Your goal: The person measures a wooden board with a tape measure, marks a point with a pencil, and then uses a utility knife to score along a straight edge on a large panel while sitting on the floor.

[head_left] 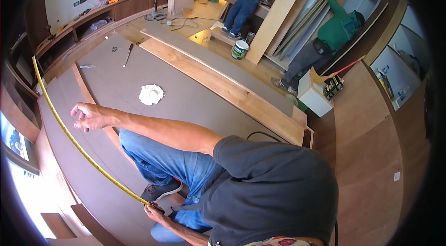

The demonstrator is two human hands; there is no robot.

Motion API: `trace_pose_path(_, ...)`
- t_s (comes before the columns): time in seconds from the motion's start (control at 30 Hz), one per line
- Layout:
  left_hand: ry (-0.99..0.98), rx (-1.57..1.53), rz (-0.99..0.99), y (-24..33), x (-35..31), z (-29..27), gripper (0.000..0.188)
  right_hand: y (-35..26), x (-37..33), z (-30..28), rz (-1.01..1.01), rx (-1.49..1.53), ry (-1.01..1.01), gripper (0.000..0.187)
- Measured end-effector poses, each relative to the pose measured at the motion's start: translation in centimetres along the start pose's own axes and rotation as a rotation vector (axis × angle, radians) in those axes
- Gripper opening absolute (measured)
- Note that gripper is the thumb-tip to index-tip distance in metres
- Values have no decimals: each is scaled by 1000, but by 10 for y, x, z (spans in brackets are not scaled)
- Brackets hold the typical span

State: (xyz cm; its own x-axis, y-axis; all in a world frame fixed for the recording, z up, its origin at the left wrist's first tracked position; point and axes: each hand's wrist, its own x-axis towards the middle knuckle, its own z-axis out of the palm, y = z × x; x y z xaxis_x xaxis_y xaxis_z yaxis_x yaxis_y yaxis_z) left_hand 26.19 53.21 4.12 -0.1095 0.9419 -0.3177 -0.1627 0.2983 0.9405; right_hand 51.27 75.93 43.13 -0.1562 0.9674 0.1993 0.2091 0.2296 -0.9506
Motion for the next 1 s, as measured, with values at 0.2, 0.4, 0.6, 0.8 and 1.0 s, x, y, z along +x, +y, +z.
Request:
trace_pose_path(0.2,-15,4,12,-10,9,-6,28,-3,1,0,19,25,-10,52)
trace_pose_path(0.4,-9,12,-19,-10,14,-9,24,-1,5,3,41,47,-23,50)
trace_pose_path(0.6,-17,7,-22,-9,12,-6,25,2,3,0,21,3,-23,50)
trace_pose_path(0.8,10,4,-12,-13,16,-11,26,-1,7,7,45,68,-54,49)
trace_pose_path(1.0,54,-2,-22,-10,8,-4,25,-4,2,10,50,38,-90,49)
